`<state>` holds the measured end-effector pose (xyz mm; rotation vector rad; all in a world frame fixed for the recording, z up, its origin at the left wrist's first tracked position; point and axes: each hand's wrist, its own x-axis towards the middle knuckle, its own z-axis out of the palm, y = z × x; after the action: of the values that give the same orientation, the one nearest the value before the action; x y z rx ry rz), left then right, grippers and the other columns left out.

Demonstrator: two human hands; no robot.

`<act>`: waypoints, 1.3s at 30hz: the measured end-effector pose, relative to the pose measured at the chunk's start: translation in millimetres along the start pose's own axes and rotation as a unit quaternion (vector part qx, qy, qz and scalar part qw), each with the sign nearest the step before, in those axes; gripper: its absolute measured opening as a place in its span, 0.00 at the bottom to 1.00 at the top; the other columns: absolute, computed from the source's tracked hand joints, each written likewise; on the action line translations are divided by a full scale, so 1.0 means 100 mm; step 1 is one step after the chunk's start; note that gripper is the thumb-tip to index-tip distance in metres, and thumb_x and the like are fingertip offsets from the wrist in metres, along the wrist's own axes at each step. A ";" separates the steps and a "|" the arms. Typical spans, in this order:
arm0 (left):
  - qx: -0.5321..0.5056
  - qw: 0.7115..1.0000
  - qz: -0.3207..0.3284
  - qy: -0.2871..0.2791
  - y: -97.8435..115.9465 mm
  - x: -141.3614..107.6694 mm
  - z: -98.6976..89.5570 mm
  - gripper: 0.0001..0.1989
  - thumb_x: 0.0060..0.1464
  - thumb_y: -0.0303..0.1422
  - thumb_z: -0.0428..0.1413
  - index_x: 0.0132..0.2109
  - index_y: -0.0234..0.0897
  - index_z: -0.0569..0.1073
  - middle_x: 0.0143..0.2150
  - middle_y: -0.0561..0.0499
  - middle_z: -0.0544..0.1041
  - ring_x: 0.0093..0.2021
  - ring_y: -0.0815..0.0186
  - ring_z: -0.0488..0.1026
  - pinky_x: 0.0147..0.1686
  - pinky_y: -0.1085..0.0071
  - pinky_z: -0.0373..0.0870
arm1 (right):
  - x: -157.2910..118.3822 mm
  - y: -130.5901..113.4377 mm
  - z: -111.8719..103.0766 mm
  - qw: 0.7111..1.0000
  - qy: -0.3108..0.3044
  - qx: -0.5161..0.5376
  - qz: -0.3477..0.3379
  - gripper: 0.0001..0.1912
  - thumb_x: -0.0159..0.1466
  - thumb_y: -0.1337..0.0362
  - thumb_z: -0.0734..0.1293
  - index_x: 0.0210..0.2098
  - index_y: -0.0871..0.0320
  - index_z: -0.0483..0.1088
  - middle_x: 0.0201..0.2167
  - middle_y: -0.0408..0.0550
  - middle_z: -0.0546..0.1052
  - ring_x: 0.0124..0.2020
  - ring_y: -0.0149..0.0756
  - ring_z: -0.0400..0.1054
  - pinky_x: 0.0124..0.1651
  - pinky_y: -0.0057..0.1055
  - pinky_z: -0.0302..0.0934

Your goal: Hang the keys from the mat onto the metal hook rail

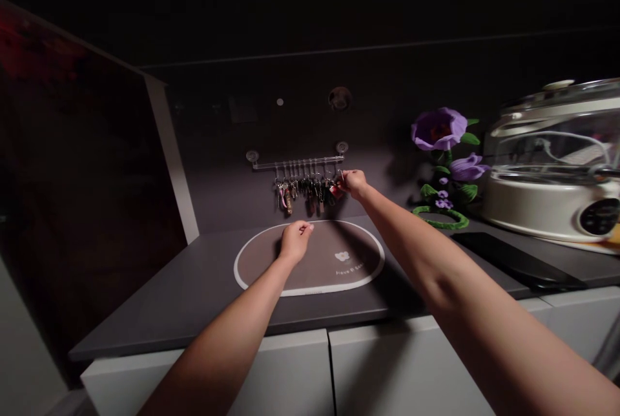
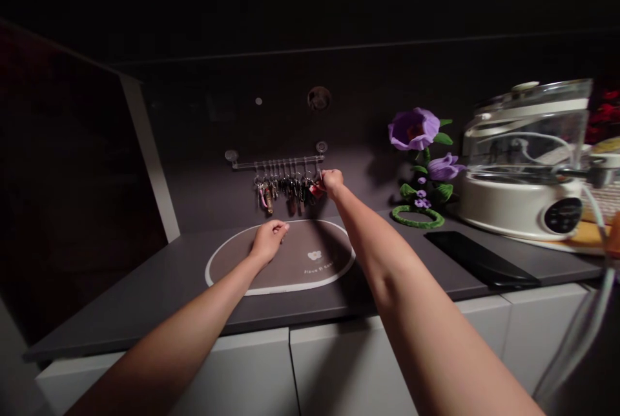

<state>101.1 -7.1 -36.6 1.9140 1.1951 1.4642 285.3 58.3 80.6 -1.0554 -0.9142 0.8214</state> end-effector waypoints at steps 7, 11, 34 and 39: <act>-0.013 1.000 -0.012 0.004 0.00 0.02 -0.01 0.07 0.48 0.31 0.52 0.30 0.32 0.73 0.25 0.50 0.73 0.29 0.68 0.70 0.30 0.73 0.65 | -0.07 0.08 -0.11 1.000 -0.009 0.001 0.015 0.06 0.58 0.69 0.60 0.24 0.59 0.60 0.16 0.39 0.64 0.18 0.26 0.63 0.24 0.26 0.63; -0.015 1.000 -0.014 -0.008 0.04 -0.01 0.01 0.07 0.48 0.30 0.54 0.34 0.31 0.73 0.28 0.50 0.73 0.28 0.71 0.68 0.32 0.74 0.65 | -0.21 0.11 -0.21 0.999 -0.009 -0.027 0.043 0.03 0.59 0.66 0.60 0.29 0.58 0.61 0.17 0.38 0.62 0.18 0.26 0.63 0.25 0.27 0.64; -0.070 0.981 0.082 -0.159 0.52 -0.73 -0.71 0.54 0.43 0.28 0.58 0.63 0.39 0.25 0.26 0.60 0.67 0.27 0.75 0.65 0.36 0.75 0.63 | -1.89 0.39 -0.42 0.954 -0.236 -0.093 -0.159 0.49 0.48 0.66 0.69 0.63 0.54 0.41 0.28 0.42 0.71 0.23 0.27 0.60 0.33 0.29 0.60; -0.078 0.979 0.082 -0.170 0.42 -0.87 -0.76 0.55 0.43 0.27 0.57 0.63 0.38 0.22 0.27 0.59 0.67 0.27 0.75 0.64 0.34 0.76 0.63 | -1.99 0.43 -0.49 0.929 -0.280 -0.141 -0.195 0.54 0.49 0.66 0.68 0.64 0.54 0.29 0.26 0.39 0.70 0.25 0.28 0.60 0.34 0.28 0.60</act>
<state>40.3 -113.8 -25.9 2.0861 0.7609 1.2018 246.3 -124.4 -14.2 -0.8427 -1.7110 0.6708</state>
